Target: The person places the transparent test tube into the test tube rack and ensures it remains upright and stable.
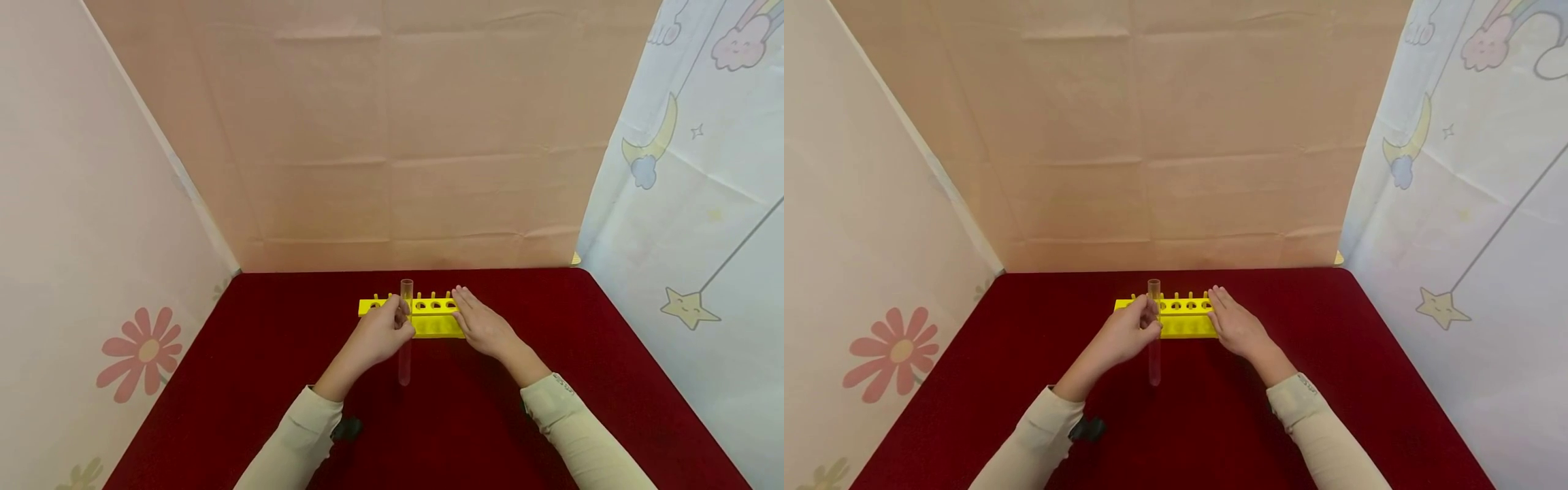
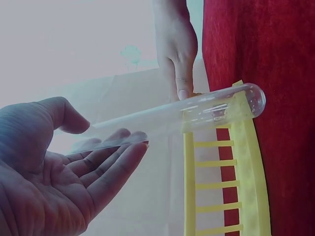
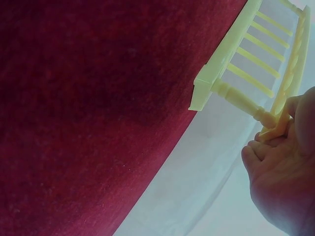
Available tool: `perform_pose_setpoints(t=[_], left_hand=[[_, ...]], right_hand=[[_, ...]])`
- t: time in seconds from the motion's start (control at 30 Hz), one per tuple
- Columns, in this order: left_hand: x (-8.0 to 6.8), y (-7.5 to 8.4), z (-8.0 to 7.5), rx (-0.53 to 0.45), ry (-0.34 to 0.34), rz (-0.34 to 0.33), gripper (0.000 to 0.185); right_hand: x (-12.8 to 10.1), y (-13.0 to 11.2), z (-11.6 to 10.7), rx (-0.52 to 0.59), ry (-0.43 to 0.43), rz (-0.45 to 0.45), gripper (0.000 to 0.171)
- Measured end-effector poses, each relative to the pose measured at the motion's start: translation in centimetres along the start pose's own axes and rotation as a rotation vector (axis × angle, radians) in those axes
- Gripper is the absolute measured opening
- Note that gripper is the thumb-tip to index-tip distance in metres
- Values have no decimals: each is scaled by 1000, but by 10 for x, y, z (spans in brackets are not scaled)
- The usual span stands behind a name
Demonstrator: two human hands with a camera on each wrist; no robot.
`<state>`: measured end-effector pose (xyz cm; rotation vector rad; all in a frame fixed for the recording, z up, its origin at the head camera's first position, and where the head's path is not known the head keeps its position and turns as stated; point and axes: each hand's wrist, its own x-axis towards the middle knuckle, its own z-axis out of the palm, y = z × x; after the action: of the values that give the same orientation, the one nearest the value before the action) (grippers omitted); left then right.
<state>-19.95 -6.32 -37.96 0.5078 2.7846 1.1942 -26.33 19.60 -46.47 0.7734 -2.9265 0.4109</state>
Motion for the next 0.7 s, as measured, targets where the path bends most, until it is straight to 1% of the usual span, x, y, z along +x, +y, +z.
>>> perform_pose_setpoints(t=[0.2,0.47,0.7], left_hand=[[6,0,0,-9,9,4,19],[13,0,0,-50,28,45,22],[19,5,1,-37,29,44,22]], right_hand=[[1,0,1,6,-6,8,57],[1,-2,0,14,4,12,57],[2,-2,0,15,5,13,57]])
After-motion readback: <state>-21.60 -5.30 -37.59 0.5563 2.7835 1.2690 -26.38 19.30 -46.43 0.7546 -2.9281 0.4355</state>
